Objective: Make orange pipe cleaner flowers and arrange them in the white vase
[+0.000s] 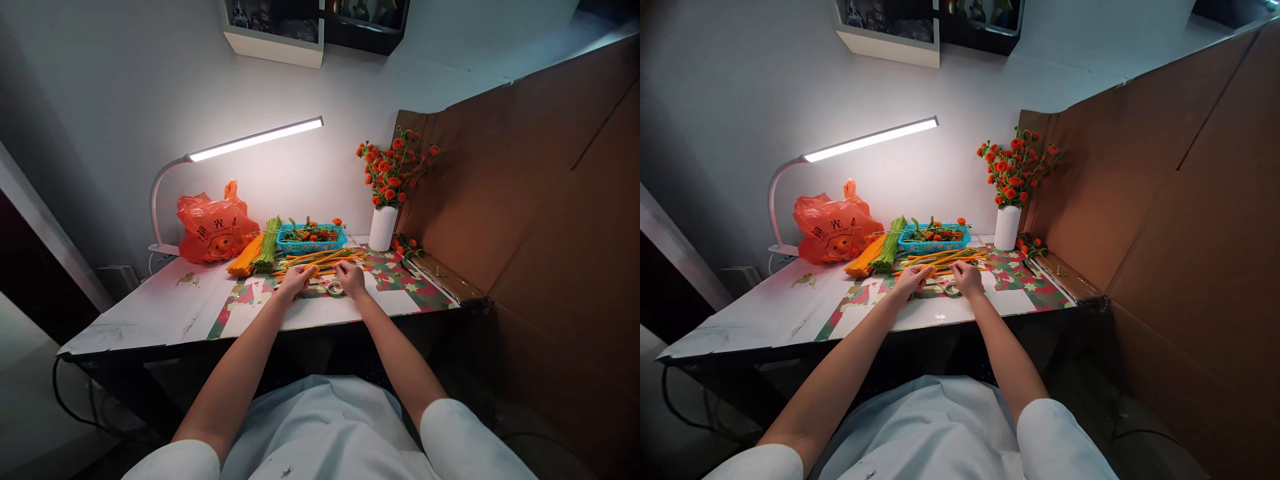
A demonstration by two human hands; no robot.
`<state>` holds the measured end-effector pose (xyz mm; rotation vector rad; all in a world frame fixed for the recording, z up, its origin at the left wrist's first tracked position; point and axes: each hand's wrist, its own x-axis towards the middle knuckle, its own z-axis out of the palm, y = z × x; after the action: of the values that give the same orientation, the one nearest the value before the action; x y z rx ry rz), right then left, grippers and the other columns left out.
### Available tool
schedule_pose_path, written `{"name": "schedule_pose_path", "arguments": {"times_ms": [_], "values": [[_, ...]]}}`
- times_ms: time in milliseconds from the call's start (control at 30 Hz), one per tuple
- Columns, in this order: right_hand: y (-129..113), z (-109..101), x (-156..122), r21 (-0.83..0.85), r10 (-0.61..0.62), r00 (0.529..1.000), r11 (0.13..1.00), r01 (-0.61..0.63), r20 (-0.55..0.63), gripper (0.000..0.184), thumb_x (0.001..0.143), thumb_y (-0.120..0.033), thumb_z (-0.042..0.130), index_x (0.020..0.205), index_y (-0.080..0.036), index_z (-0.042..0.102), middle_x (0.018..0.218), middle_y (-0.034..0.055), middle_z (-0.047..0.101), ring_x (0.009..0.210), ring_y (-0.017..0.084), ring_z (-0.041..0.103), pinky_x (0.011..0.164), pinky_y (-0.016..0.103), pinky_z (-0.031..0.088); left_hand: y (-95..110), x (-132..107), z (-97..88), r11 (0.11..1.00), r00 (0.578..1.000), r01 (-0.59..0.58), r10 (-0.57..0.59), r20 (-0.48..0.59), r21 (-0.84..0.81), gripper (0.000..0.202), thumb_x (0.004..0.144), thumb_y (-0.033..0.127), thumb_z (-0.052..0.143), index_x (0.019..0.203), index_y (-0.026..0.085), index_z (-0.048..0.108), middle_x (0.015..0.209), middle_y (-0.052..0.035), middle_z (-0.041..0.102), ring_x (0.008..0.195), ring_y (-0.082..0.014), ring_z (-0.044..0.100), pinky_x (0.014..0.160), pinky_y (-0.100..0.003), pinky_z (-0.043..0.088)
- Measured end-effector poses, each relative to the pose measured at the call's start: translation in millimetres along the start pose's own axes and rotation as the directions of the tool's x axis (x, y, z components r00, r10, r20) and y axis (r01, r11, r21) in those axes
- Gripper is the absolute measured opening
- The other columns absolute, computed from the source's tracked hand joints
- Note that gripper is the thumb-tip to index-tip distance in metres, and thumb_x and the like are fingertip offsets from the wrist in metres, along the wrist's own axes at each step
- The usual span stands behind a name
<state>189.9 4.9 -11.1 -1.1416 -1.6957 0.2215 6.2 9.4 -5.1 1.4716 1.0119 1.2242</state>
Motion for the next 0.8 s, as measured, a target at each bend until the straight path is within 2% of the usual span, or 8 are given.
{"name": "schedule_pose_path", "arguments": {"times_ms": [67, 167, 300, 400, 533, 600, 700, 800], "values": [[2.4, -0.8, 0.9, 0.006, 0.020, 1.000, 1.000, -0.020, -0.013, 0.030, 0.086, -0.040, 0.047, 0.068, -0.021, 0.061, 0.053, -0.0008, 0.054, 0.052, 0.015, 0.049, 0.051, 0.025, 0.030, -2.8, 2.0, -1.3, 1.000, 1.000, -0.002, 0.002, -0.008, 0.027, 0.048, 0.064, 0.061, 0.069, 0.075, 0.014, 0.065, 0.047, 0.0016, 0.055, 0.031, -0.0056, 0.033, 0.033, -0.019, 0.020], [4.6, -0.4, 2.4, 0.015, 0.059, 0.997, 0.998, -0.058, -0.042, 0.028, 0.085, -0.038, 0.048, 0.070, -0.021, 0.064, 0.057, 0.0006, 0.059, 0.054, 0.016, 0.051, 0.052, 0.025, 0.031, -5.0, 3.4, -2.2, 0.999, 1.000, -0.008, 0.009, -0.008, 0.037, 0.049, 0.065, 0.062, 0.067, 0.076, 0.015, 0.066, 0.045, 0.0024, 0.053, 0.031, -0.0066, 0.034, 0.033, -0.020, 0.021], [5.8, 0.9, 4.0, 0.010, 0.109, 0.988, 0.994, -0.108, -0.110, 0.028, 0.085, -0.040, 0.050, 0.072, -0.021, 0.066, 0.060, 0.0020, 0.062, 0.055, 0.016, 0.052, 0.051, 0.025, 0.032, -2.4, 1.6, -0.5, 0.998, 1.000, 0.018, -0.017, -0.011, 0.064, 0.048, 0.066, 0.062, 0.066, 0.077, 0.015, 0.066, 0.038, 0.0057, 0.043, 0.031, -0.0069, 0.031, 0.034, -0.020, 0.020], [7.6, 1.4, 5.2, 0.033, 0.142, 0.980, 0.990, -0.139, -0.141, 0.030, 0.084, -0.042, 0.051, 0.072, -0.020, 0.068, 0.060, 0.0025, 0.063, 0.057, 0.017, 0.053, 0.052, 0.025, 0.033, 1.9, -1.0, 2.1, 0.997, 1.000, 0.018, -0.018, -0.001, 0.072, 0.048, 0.067, 0.061, 0.065, 0.079, 0.015, 0.068, 0.045, 0.0021, 0.052, 0.033, -0.0061, 0.030, 0.035, -0.020, 0.021], [10.1, 1.6, 7.0, 0.085, 0.176, 0.967, 0.983, -0.163, -0.181, 0.032, 0.082, -0.044, 0.052, 0.072, -0.019, 0.069, 0.060, 0.0030, 0.064, 0.059, 0.017, 0.053, 0.053, 0.025, 0.034, 5.6, -3.1, 5.4, 0.998, 0.999, 0.029, -0.030, 0.032, 0.057, 0.051, 0.065, 0.062, 0.066, 0.083, 0.014, 0.067, 0.067, -0.0064, 0.068, 0.037, -0.0043, 0.029, 0.036, -0.020, 0.020], [10.9, 1.1, 7.7, 0.110, 0.198, 0.962, 0.978, -0.180, -0.190, 0.032, 0.081, -0.044, 0.053, 0.074, -0.019, 0.070, 0.061, 0.0031, 0.064, 0.058, 0.017, 0.053, 0.054, 0.025, 0.035, 5.7, -3.1, 6.4, 0.998, 0.999, 0.027, -0.029, 0.044, 0.058, 0.052, 0.064, 0.062, 0.067, 0.082, 0.014, 0.066, 0.067, -0.0071, 0.068, 0.037, -0.0041, 0.030, 0.036, -0.020, 0.019], [10.9, -0.8, 8.0, 0.115, 0.209, 0.960, 0.975, -0.191, -0.184, 0.033, 0.083, -0.043, 0.051, 0.076, -0.018, 0.071, 0.062, 0.0037, 0.063, 0.059, 0.017, 0.052, 0.056, 0.026, 0.036, 3.8, -2.4, 6.4, 0.998, 0.999, 0.007, -0.010, 0.042, 0.069, 0.049, 0.065, 0.062, 0.066, 0.075, 0.014, 0.065, 0.055, -0.0030, 0.062, 0.036, -0.0049, 0.030, 0.037, -0.020, 0.018], [7.3, -2.5, 6.3, -0.019, 0.121, 0.974, 0.992, -0.127, -0.190, 0.030, 0.086, -0.039, 0.051, 0.073, -0.020, 0.070, 0.064, 0.0054, 0.063, 0.070, 0.020, 0.053, 0.067, 0.030, 0.037, 0.8, -2.4, 5.3, 0.996, 1.000, -0.013, 0.012, 0.020, 0.090, 0.047, 0.068, 0.061, 0.063, 0.075, 0.015, 0.064, 0.053, -0.0011, 0.060, 0.034, -0.0054, 0.029, 0.036, -0.021, 0.018]]}}
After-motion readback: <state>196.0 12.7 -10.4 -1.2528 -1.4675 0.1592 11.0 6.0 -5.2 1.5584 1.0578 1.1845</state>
